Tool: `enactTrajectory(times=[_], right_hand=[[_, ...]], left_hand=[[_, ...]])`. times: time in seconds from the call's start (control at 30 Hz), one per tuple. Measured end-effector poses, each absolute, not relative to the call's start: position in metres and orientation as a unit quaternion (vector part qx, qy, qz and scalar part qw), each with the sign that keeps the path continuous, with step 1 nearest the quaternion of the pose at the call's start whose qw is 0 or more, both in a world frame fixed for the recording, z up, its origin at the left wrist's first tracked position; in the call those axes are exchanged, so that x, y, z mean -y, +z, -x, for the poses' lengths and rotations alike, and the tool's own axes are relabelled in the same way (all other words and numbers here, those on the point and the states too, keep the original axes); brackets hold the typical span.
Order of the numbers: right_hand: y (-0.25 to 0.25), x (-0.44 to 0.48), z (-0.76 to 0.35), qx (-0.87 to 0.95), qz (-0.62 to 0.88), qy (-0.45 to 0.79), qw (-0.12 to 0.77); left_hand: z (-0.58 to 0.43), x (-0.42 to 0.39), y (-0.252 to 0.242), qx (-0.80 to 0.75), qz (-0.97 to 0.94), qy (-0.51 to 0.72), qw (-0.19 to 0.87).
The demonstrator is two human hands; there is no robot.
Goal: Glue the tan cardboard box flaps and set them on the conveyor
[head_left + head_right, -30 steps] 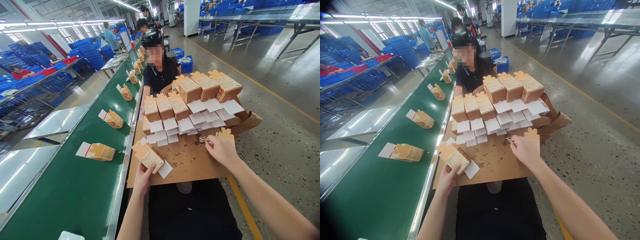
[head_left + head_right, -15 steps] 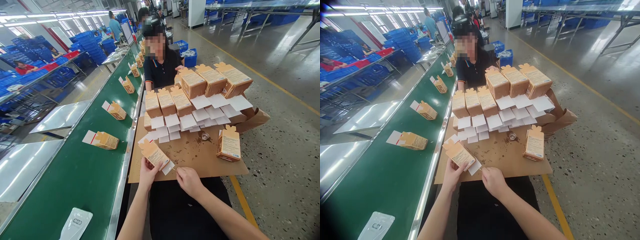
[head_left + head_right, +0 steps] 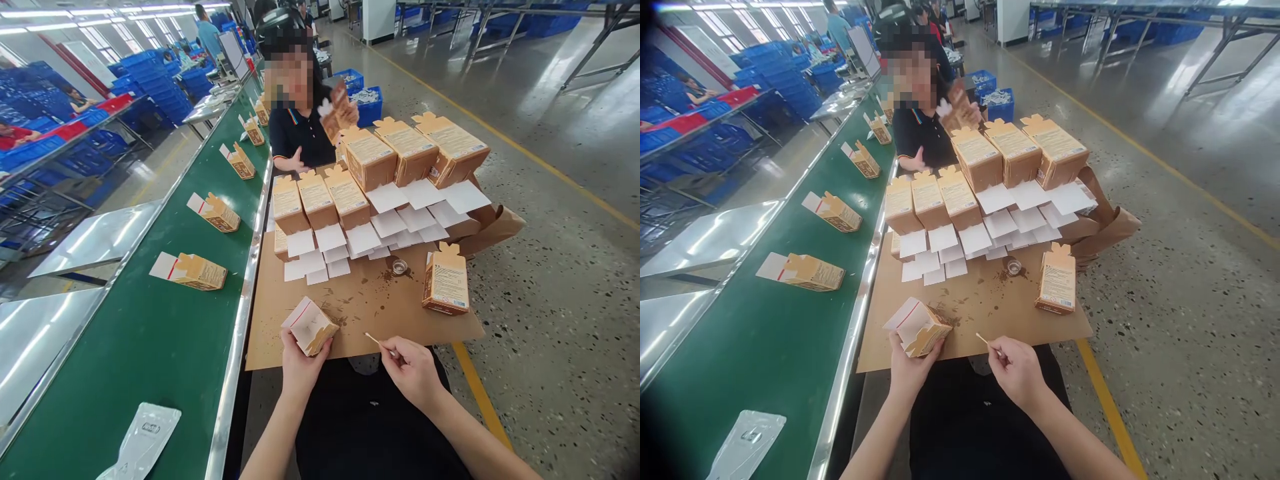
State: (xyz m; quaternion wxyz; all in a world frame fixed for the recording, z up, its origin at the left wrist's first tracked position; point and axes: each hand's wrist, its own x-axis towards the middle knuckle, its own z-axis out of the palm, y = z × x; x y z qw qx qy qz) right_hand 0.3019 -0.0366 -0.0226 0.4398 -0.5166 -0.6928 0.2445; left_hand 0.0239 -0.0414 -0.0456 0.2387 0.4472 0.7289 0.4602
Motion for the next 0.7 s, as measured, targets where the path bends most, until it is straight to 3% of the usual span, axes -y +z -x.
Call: enactTrajectory(times=[0.23,0.43,0.7], right_hand=[[-0.028,0.029,-0.301,0.675,0.493,0.275,0.475],[-0.026,0.020,-0.332,0.638,0.543,0.277,0.471],[-0.012,0.001,-0.324,0.653,0.514,0.269,0.487]], left_hand=[[-0.031,0.025,-0.043,-0.704,-0.420,0.505,0.269],[0.087,0.050,-0.010,-0.765,-0.239,0.588,0.112],[0.169,0.074,-0.007,-0.908,-0.185,0.376,-0.020]])
